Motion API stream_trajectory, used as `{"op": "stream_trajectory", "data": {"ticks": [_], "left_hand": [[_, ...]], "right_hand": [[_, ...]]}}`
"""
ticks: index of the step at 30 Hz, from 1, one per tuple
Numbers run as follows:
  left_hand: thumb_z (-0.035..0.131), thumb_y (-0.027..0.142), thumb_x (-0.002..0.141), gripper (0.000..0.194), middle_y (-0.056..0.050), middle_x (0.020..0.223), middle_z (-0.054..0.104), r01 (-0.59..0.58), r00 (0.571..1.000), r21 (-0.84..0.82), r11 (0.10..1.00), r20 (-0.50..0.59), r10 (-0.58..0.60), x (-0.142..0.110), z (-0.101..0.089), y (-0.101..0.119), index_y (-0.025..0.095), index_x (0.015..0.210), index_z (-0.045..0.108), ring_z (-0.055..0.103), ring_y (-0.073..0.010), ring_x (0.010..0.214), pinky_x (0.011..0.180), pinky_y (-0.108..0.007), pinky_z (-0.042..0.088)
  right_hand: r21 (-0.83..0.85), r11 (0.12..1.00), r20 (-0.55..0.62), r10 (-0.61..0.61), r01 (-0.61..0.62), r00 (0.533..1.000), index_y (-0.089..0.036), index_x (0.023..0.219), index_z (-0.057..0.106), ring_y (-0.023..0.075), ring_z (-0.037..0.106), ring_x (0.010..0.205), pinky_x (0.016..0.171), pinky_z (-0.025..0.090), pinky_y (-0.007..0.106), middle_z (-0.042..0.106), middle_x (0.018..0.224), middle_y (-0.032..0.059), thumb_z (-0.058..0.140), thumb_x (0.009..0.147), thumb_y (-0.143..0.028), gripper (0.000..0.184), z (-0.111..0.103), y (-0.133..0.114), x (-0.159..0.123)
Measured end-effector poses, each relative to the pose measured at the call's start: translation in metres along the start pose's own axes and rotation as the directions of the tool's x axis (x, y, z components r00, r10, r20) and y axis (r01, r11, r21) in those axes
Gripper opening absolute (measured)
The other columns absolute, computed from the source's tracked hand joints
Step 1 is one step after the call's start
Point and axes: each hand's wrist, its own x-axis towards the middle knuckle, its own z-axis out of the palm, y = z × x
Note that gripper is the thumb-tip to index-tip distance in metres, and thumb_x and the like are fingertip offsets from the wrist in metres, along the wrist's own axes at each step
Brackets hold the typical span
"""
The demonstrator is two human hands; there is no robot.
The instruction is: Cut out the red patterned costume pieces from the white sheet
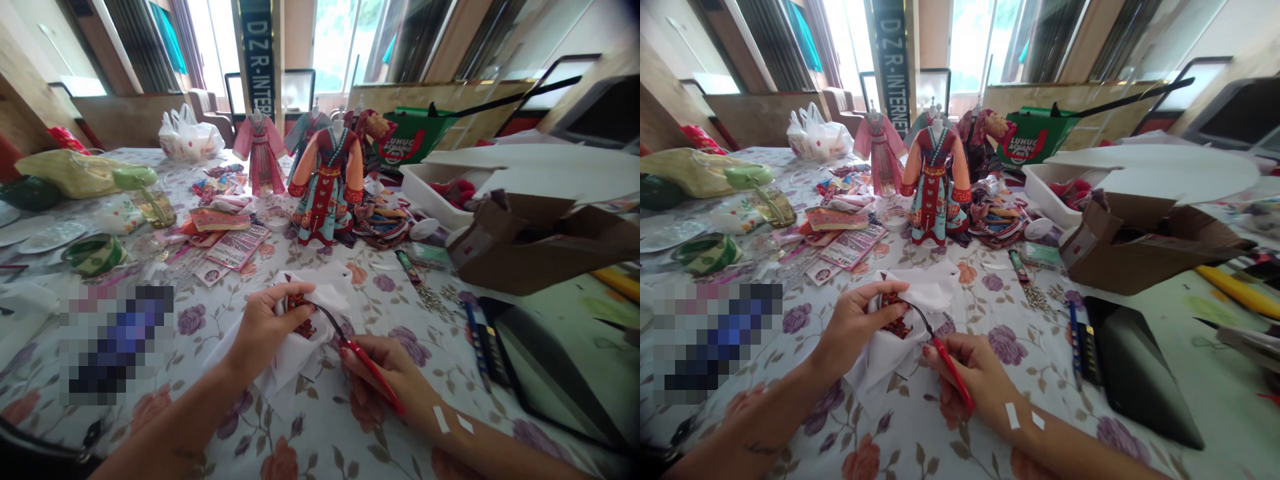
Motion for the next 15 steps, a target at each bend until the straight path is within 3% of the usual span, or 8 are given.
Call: {"op": "stream_trajectory", "data": {"ticks": [6, 15], "left_hand": [[0.074, 0.024, 0.068, 0.029, -0.001, 0.082, 0.070, -0.005, 1.000, 0.006, 1.000, 0.002, 0.005, -0.0007, -0.0005, -0.0003, 0.018, 0.097, 0.075, 0.061, -0.0103, 0.063, 0.059, -0.021, 0.053], [0.073, 0.023, 0.069, 0.028, -0.002, 0.085, 0.069, -0.007, 1.000, 0.023, 1.000, 0.006, 0.007, 0.0001, -0.0001, 0.0007, 0.019, 0.097, 0.074, 0.062, -0.0112, 0.065, 0.060, -0.022, 0.054]], "right_hand": [[0.040, 0.999, -0.011, -0.029, 0.029, 1.000, -0.018, 0.062, 0.049, 0.0076, 0.045, 0.031, 0.035, 0.040, 0.021, 0.050, 0.041, -0.0055, 0.064, 0.079, -0.054, 0.043, 0.0007, 0.0024, 0.0008], [0.026, 1.000, -0.015, 0.004, -0.003, 1.000, -0.017, 0.063, 0.050, 0.0088, 0.048, 0.030, 0.032, 0.037, 0.018, 0.053, 0.040, -0.0048, 0.066, 0.077, -0.055, 0.043, 0.0013, 0.0005, 0.0001]]}}
